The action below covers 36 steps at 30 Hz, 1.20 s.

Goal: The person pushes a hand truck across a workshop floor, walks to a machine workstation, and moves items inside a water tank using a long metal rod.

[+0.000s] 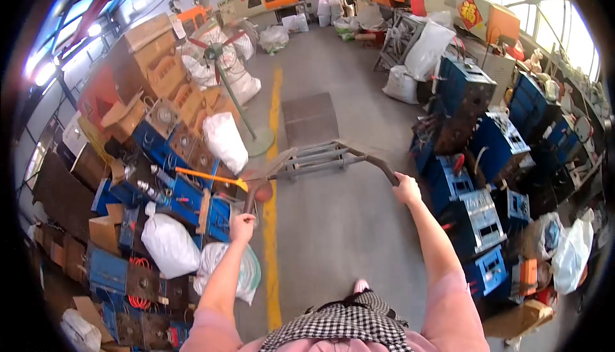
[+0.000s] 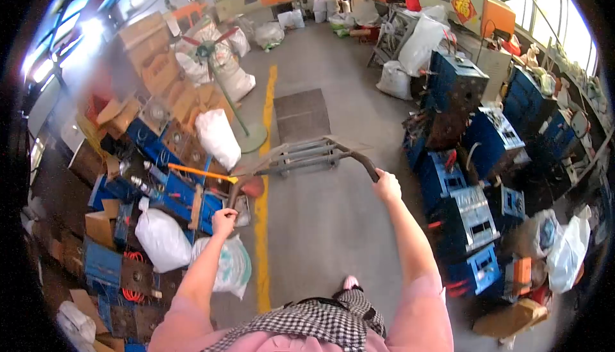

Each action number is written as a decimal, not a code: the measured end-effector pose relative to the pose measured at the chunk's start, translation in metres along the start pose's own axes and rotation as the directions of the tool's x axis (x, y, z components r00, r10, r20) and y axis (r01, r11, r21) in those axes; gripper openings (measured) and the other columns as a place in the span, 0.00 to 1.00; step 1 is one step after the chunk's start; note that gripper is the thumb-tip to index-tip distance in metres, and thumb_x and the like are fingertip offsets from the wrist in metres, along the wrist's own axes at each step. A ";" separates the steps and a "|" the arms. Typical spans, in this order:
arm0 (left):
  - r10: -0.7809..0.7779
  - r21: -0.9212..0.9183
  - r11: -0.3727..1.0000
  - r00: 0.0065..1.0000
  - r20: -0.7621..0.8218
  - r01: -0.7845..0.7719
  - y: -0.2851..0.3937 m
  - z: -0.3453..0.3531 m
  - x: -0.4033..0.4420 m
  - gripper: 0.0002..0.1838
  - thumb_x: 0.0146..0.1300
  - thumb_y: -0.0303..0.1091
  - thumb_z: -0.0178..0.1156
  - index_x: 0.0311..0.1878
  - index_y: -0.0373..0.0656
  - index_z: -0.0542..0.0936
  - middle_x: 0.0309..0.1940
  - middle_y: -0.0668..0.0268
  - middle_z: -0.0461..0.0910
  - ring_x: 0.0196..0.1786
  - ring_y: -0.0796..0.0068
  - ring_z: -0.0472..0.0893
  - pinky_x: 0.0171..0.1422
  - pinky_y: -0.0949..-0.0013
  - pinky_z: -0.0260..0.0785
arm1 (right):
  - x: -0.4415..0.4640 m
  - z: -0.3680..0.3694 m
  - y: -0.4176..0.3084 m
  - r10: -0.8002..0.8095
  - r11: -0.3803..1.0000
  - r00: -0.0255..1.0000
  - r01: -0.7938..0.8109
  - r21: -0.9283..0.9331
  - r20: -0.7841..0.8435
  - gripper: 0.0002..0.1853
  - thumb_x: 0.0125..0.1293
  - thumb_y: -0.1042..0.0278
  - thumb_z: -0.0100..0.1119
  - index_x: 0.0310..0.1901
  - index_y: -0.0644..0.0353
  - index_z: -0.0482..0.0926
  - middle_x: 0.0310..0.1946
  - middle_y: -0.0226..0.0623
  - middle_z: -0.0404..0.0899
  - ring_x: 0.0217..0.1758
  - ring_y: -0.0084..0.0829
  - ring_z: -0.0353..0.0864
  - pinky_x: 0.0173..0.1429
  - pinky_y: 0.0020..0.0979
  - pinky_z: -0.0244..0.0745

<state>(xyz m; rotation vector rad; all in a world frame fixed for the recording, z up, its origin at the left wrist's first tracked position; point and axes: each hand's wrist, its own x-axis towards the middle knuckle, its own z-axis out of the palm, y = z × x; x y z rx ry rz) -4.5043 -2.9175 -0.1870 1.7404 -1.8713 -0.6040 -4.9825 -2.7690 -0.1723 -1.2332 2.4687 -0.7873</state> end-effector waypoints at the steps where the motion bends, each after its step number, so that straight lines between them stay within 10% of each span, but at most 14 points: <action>1: 0.047 0.050 0.998 0.999 -0.020 -0.046 0.015 0.006 0.025 0.05 0.48 0.30 0.57 0.27 0.48 0.82 0.22 0.61 0.78 0.29 0.64 0.79 0.33 0.66 0.69 | 0.029 0.001 -0.010 0.044 0.999 0.999 -0.044 -0.004 0.010 0.25 0.47 0.71 0.55 0.52 0.45 0.72 0.42 0.43 0.76 0.45 0.42 0.76 0.51 0.37 0.71; 36: -0.033 0.429 0.897 0.985 -0.172 0.105 0.217 0.277 0.949 0.15 0.45 0.23 0.56 0.36 0.55 0.74 0.37 0.62 0.72 0.40 0.56 0.75 0.41 0.56 0.67 | 1.063 0.199 -0.256 -0.106 0.994 0.981 0.105 0.014 0.160 0.27 0.50 0.67 0.56 0.56 0.46 0.68 0.42 0.43 0.76 0.45 0.41 0.76 0.50 0.37 0.71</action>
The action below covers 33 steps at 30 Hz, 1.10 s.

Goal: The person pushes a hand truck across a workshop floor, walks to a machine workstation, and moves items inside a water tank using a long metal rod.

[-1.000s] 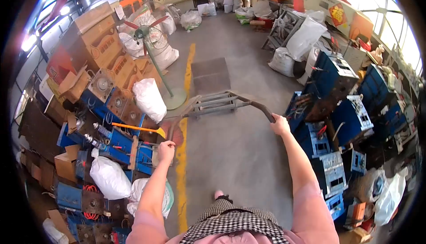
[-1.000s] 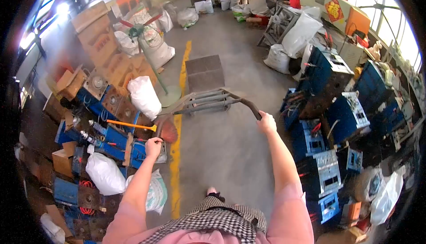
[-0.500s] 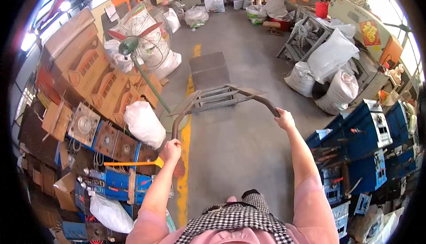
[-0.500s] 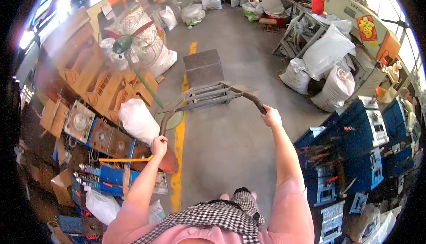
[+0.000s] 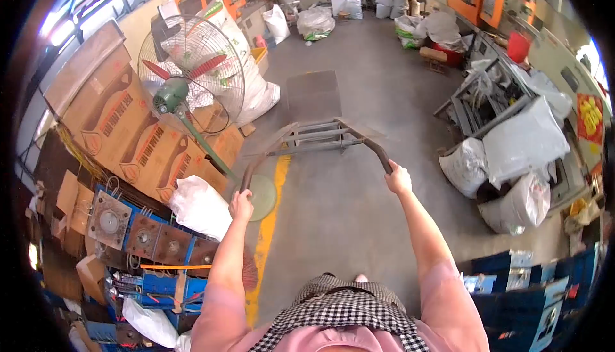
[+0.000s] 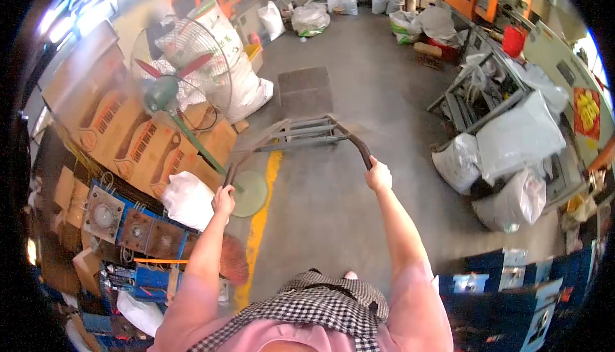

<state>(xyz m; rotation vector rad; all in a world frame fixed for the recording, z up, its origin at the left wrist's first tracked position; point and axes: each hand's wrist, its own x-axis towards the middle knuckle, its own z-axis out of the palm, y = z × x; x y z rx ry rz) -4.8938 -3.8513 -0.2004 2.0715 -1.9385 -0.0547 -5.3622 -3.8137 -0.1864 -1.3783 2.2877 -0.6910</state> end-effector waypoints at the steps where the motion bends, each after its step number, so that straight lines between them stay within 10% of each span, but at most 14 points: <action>1: -0.010 0.012 1.000 1.000 -0.017 0.010 0.014 0.006 0.023 0.14 0.45 0.23 0.55 0.35 0.54 0.74 0.37 0.62 0.73 0.39 0.55 0.75 0.41 0.56 0.67 | 0.029 -0.002 -0.004 -0.002 1.000 1.000 0.002 -0.019 0.003 0.27 0.50 0.67 0.57 0.56 0.46 0.68 0.42 0.43 0.76 0.45 0.41 0.76 0.50 0.37 0.71; 20: -0.202 0.033 0.979 0.978 0.058 0.200 0.146 0.145 0.388 0.20 0.44 0.24 0.58 0.42 0.57 0.73 0.43 0.60 0.70 0.40 0.54 0.76 0.40 0.56 0.69 | 0.496 0.039 -0.078 -0.129 0.992 0.990 0.129 -0.009 0.052 0.28 0.47 0.70 0.60 0.55 0.53 0.69 0.42 0.48 0.75 0.46 0.44 0.74 0.49 0.38 0.70; 33: -0.042 -0.047 0.998 0.998 -0.056 0.039 0.152 0.193 0.688 0.14 0.48 0.22 0.52 0.37 0.54 0.74 0.38 0.58 0.71 0.41 0.52 0.74 0.42 0.54 0.67 | 0.774 0.090 -0.204 -0.148 0.959 0.979 0.177 -0.221 0.142 0.30 0.51 0.66 0.55 0.59 0.48 0.62 0.39 0.46 0.76 0.44 0.45 0.75 0.48 0.41 0.71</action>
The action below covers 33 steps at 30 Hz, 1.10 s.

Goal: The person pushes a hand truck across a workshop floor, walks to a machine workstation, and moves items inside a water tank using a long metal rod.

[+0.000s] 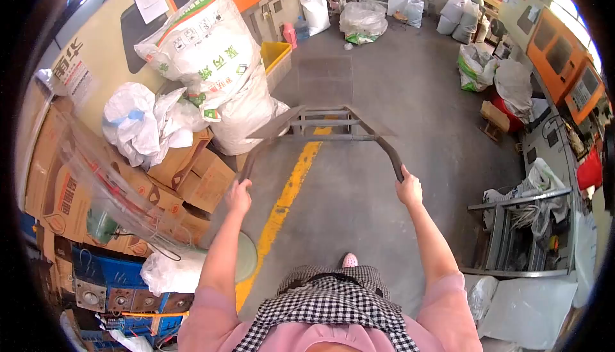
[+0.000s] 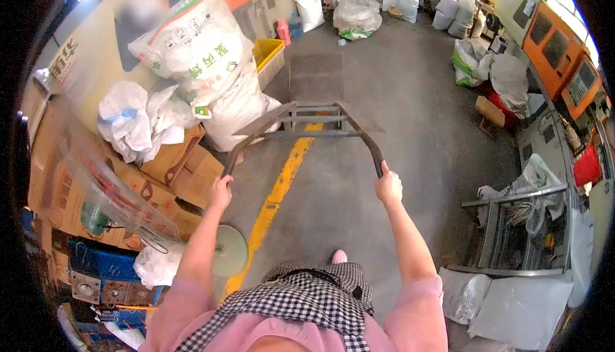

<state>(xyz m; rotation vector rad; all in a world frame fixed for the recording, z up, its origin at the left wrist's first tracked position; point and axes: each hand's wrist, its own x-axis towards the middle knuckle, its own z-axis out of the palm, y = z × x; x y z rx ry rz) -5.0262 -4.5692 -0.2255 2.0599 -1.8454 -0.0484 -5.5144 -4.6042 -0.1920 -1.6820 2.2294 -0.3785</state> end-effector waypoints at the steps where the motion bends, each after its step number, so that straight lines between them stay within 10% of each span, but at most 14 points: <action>1: -0.016 0.000 1.000 1.000 0.015 0.016 0.007 0.000 0.020 0.14 0.48 0.22 0.52 0.37 0.54 0.74 0.38 0.58 0.71 0.41 0.52 0.74 0.42 0.54 0.67 | 0.022 -0.003 -0.006 -0.002 1.000 1.000 0.002 -0.011 0.019 0.30 0.51 0.66 0.55 0.59 0.48 0.62 0.39 0.46 0.76 0.44 0.45 0.75 0.48 0.41 0.71; 28: 0.159 0.070 0.981 0.955 0.252 -0.182 -0.018 -0.079 0.674 0.17 0.42 0.22 0.51 0.35 0.53 0.82 0.33 0.60 0.80 0.36 0.64 0.79 0.42 0.67 0.70 | 0.449 -0.125 -0.324 -0.127 0.986 0.984 0.139 0.094 -0.127 0.17 0.48 0.57 0.58 0.35 0.61 0.81 0.27 0.48 0.79 0.32 0.41 0.80 0.41 0.34 0.74; 33: 0.101 0.099 0.986 0.958 0.269 -0.132 0.013 -0.108 0.711 0.18 0.43 0.23 0.51 0.35 0.54 0.82 0.33 0.64 0.81 0.37 0.64 0.79 0.44 0.67 0.70 | 0.477 -0.145 -0.355 -0.106 0.985 0.991 0.116 0.128 -0.078 0.16 0.51 0.59 0.57 0.34 0.64 0.81 0.21 0.40 0.78 0.18 0.29 0.77 0.25 0.29 0.73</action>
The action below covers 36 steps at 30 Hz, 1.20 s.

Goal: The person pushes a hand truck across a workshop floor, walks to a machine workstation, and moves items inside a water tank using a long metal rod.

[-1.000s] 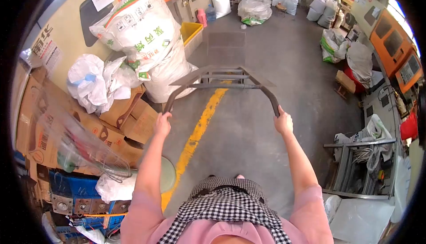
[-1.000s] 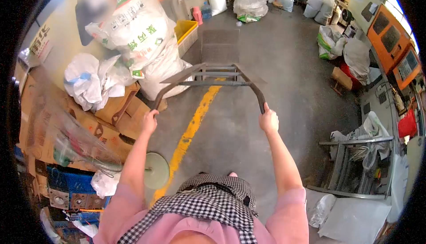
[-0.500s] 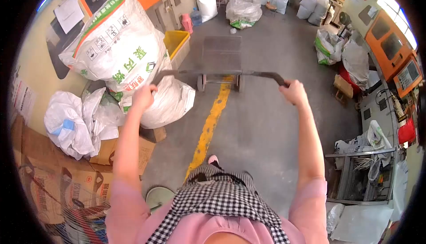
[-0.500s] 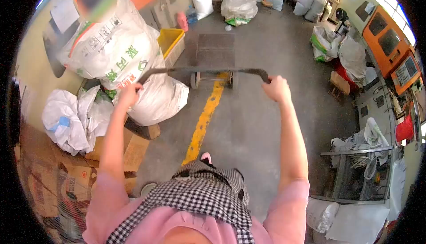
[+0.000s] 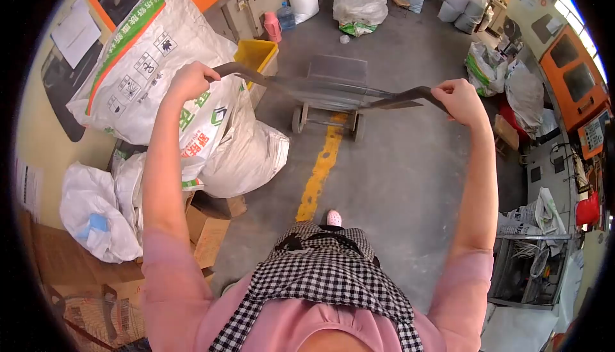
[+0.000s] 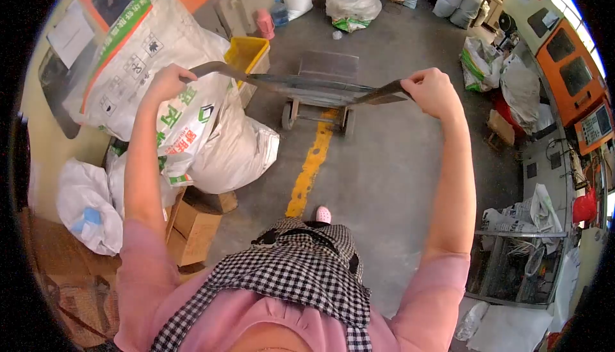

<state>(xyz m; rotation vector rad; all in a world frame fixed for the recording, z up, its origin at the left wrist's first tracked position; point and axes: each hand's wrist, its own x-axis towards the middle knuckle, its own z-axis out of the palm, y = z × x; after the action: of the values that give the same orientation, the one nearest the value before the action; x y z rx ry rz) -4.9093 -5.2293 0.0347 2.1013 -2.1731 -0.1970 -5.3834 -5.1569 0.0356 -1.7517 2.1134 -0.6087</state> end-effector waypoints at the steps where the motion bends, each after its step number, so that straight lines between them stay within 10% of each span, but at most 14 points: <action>1: 0.031 0.015 0.999 0.999 -0.023 -0.030 -0.002 -0.001 0.006 0.18 0.42 0.23 0.51 0.36 0.53 0.82 0.34 0.62 0.80 0.37 0.63 0.79 0.44 0.67 0.70 | 0.004 -0.003 -0.003 -0.002 1.000 1.000 0.002 0.013 0.003 0.16 0.51 0.59 0.56 0.34 0.64 0.80 0.21 0.40 0.78 0.18 0.29 0.77 0.24 0.29 0.72; 12: 0.223 0.073 0.974 0.966 -0.132 -0.215 -0.007 -0.020 -0.007 0.13 0.45 0.25 0.53 0.33 0.48 0.83 0.29 0.52 0.78 0.34 0.55 0.78 0.43 0.60 0.69 | -0.005 -0.029 -0.021 0.090 0.993 0.993 -0.085 0.077 -0.076 0.14 0.53 0.63 0.56 0.34 0.66 0.79 0.23 0.38 0.78 0.20 0.28 0.76 0.19 0.28 0.72; 22: 0.350 0.140 0.934 0.918 -0.186 -0.328 0.007 -0.077 0.044 0.10 0.45 0.26 0.53 0.30 0.45 0.83 0.26 0.53 0.78 0.32 0.56 0.78 0.43 0.61 0.69 | 0.052 -0.069 -0.028 0.016 0.980 0.943 -0.080 -0.181 -0.332 0.14 0.50 0.60 0.57 0.23 0.65 0.80 0.18 0.41 0.77 0.23 0.35 0.76 0.35 0.31 0.70; 26: 0.011 0.061 0.998 1.000 0.010 -0.012 0.023 -0.099 0.051 0.09 0.44 0.26 0.53 0.27 0.43 0.82 0.26 0.54 0.79 0.32 0.57 0.79 0.40 0.60 0.70 | 0.057 -0.079 -0.051 -0.002 0.931 0.970 -0.087 -0.354 -0.243 0.15 0.49 0.59 0.57 0.23 0.65 0.81 0.19 0.41 0.78 0.25 0.35 0.78 0.37 0.31 0.72; 28: 0.412 0.134 0.911 0.871 -0.268 -0.390 -0.003 -0.079 0.046 0.08 0.45 0.28 0.54 0.26 0.40 0.82 0.26 0.53 0.78 0.30 0.55 0.78 0.38 0.60 0.71 | 0.040 -0.077 -0.051 0.095 0.926 0.993 -0.115 -0.359 -0.071 0.17 0.51 0.56 0.57 0.27 0.65 0.81 0.22 0.40 0.79 0.26 0.33 0.79 0.38 0.30 0.72; 30: 0.397 0.091 0.918 0.883 -0.251 -0.386 -0.005 -0.074 0.047 0.07 0.46 0.29 0.53 0.24 0.39 0.81 0.25 0.53 0.78 0.31 0.54 0.78 0.38 0.59 0.70 | 0.029 -0.072 -0.039 0.131 0.991 0.943 -0.126 0.036 -0.307 0.18 0.53 0.54 0.57 0.29 0.64 0.81 0.23 0.38 0.80 0.27 0.31 0.79 0.38 0.30 0.72; 36: 0.347 0.270 0.932 0.814 -0.466 -0.242 0.001 -0.066 0.047 0.10 0.48 0.31 0.55 0.19 0.35 0.77 0.19 0.49 0.74 0.27 0.49 0.76 0.35 0.56 0.68 | 0.035 -0.076 -0.038 0.163 0.952 0.958 -0.215 -0.218 -0.236 0.17 0.57 0.57 0.54 0.33 0.65 0.80 0.22 0.38 0.79 0.26 0.27 0.78 0.35 0.27 0.73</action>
<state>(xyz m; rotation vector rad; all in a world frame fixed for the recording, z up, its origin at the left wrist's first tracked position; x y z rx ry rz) -4.9011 -5.2774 0.0996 1.6007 -2.1949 0.5647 -5.3970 -5.1879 0.1209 -1.6336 2.5665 -0.5257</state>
